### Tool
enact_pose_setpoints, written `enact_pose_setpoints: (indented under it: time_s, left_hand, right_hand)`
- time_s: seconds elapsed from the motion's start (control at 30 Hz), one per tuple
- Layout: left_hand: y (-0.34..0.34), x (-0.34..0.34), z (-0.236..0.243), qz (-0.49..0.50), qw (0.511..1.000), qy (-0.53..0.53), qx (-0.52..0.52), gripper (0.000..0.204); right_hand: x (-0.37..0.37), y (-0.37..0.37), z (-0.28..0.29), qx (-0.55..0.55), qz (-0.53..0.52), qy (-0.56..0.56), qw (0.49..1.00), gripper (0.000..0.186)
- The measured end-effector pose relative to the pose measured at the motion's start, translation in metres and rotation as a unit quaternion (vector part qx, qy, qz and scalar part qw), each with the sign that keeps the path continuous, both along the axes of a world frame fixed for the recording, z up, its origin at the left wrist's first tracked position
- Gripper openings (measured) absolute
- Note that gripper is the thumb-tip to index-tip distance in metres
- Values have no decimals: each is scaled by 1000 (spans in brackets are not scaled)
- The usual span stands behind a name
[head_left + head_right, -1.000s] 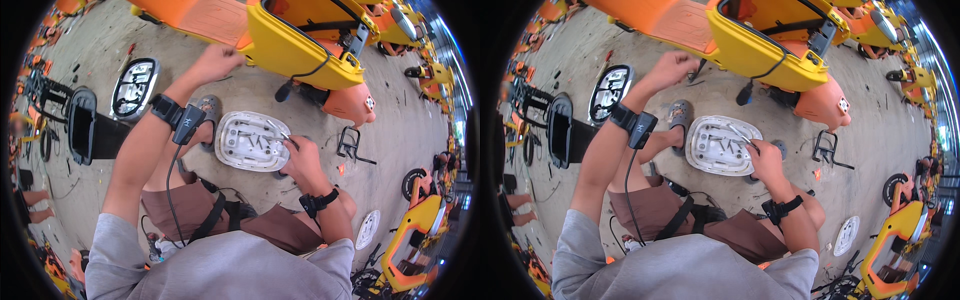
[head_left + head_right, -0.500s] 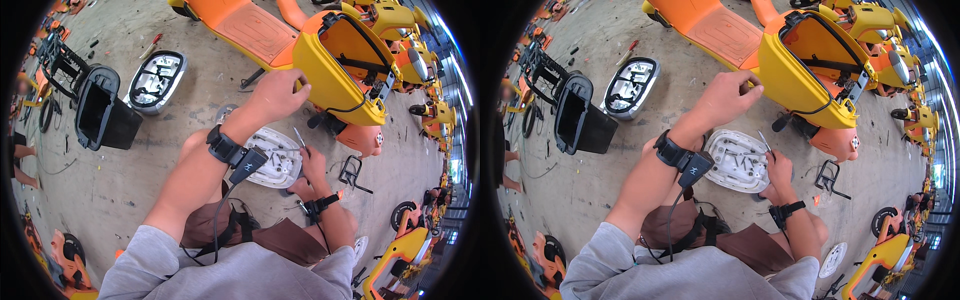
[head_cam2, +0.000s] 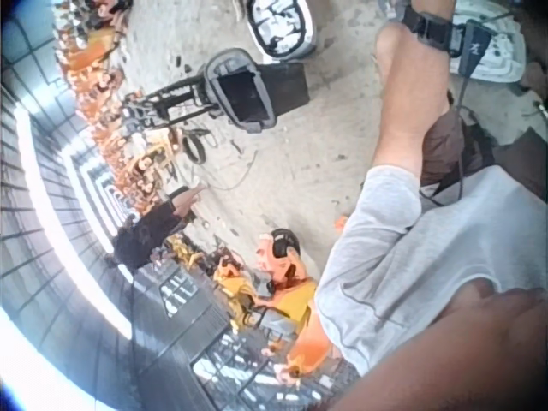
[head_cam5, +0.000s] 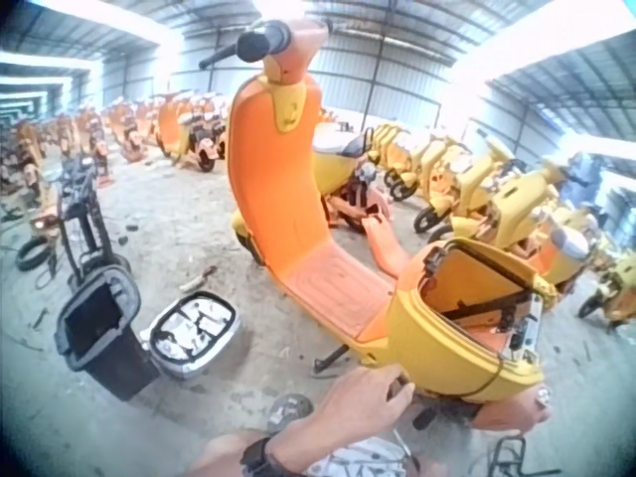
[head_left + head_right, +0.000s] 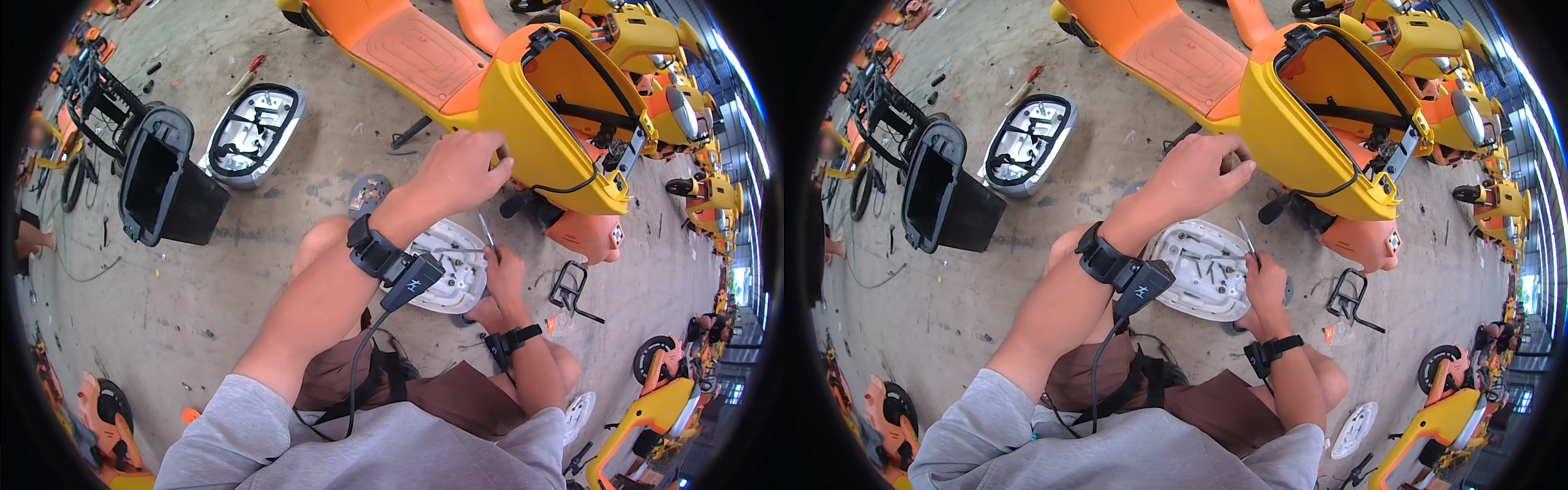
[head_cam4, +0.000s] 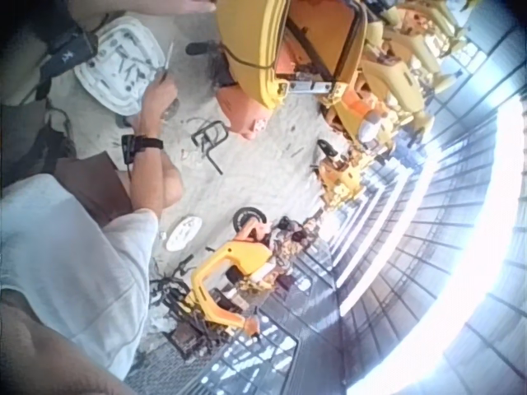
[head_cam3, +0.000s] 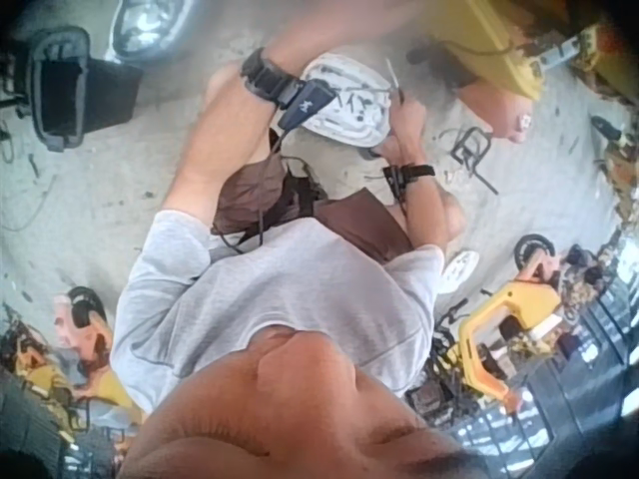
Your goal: The person assembles internal components into a white scooter seat bucket while sitting on the floor, using a socket wrench to tighten bolts and handling small mechanical parts.
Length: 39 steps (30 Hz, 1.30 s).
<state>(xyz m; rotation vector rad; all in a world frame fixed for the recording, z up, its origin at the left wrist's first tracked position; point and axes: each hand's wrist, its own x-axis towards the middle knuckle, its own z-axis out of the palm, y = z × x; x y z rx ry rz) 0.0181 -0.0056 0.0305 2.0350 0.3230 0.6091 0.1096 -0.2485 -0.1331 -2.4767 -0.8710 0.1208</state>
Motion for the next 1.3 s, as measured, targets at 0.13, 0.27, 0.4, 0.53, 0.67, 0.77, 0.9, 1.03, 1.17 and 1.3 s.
enact_pose_setpoints:
  time_s: [0.13, 0.27, 0.4, 0.53, 0.67, 0.77, 0.9, 1.03, 1.17, 1.3]
  left_hand:
    - [0, -1, -3, -14, 1000, -4, 4, 21]
    - [-4, -1, -6, -18, 999, 10, 30, 21]
    - [-12, -2, -12, -68, 993, 51, 79, 22]
    - [-20, -2, -15, -123, 973, 130, 145, 23]
    - [-27, -1, -20, -143, 970, 130, 149, 23]
    - [-31, 3, -23, -155, 967, 137, 151, 23]
    - [-28, 4, -24, -174, 958, 168, 156, 24]
    - [-27, 6, -35, -179, 943, 187, 211, 23]
    - [-32, -6, -41, -182, 944, 201, 190, 18]
    - [-50, 14, -48, -216, 929, 184, 236, 24]
  right_hand:
    - [-2, 5, 2, -15, -23, 64, 998, 25]
    - [-6, 6, 0, 14, -37, 85, 996, 27]
    - [-8, 8, 1, -19, -27, 74, 997, 28]
    - [-9, 12, 7, -8, -66, 79, 995, 28]
    - [-5, 3, 2, 2, -53, 126, 991, 29]
    - [-7, -1, -4, -3, -40, 89, 995, 30]
    - [-5, 9, 14, -65, -59, 88, 992, 28]
    - [10, 6, 2, -40, -63, 92, 993, 29]
    - [0, 8, -10, 130, -110, 177, 969, 74]
    - [26, -24, -41, 186, -58, 212, 958, 45]
